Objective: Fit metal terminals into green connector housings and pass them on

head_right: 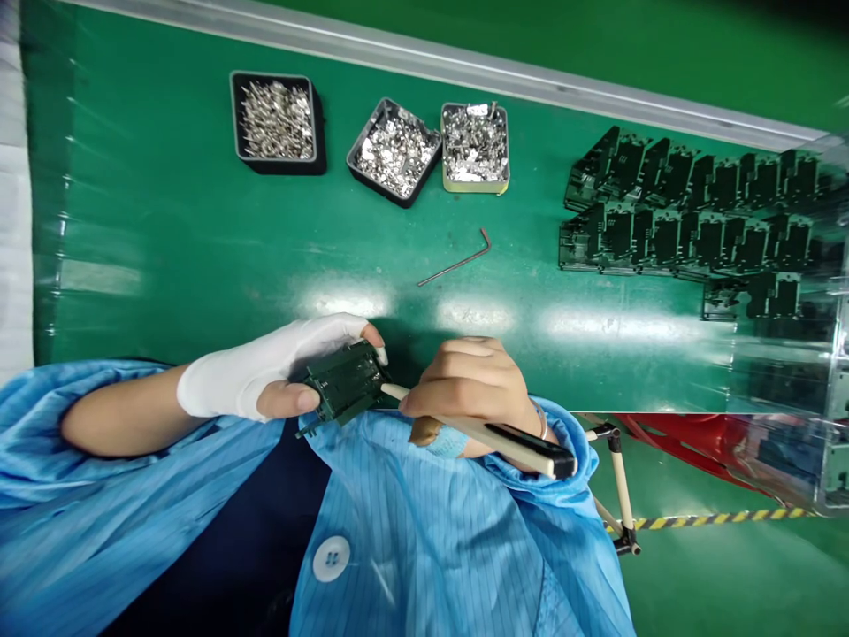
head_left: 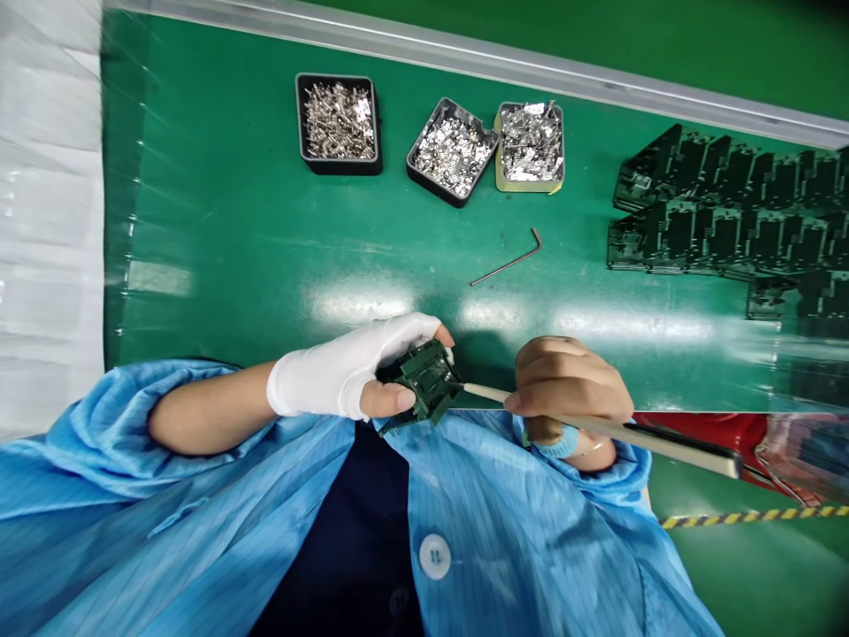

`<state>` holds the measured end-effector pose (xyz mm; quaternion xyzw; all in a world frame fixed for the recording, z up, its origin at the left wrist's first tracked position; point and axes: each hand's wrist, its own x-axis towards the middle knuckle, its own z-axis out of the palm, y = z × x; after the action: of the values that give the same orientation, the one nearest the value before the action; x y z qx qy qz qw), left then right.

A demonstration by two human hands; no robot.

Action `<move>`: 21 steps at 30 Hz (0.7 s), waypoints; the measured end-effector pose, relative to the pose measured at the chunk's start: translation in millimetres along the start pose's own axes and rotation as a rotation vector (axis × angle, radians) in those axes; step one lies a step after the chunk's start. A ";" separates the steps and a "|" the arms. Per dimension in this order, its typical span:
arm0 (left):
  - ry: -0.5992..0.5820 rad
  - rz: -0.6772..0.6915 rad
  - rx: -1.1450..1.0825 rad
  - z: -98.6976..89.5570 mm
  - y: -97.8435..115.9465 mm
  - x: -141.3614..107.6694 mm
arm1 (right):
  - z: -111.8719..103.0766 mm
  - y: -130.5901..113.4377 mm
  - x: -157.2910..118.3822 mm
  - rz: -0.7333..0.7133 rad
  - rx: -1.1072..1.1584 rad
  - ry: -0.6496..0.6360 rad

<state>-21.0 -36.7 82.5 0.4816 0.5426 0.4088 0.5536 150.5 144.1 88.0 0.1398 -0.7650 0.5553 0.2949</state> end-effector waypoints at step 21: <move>-0.064 -0.039 0.021 1.9 2.3 1.3 | -32.3 -13.0 8.3 0.369 0.117 -0.360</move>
<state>-18.9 -35.2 84.4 0.4898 0.5380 0.3766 0.5734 160.6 170.7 109.8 0.1114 -0.7843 0.6091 0.0391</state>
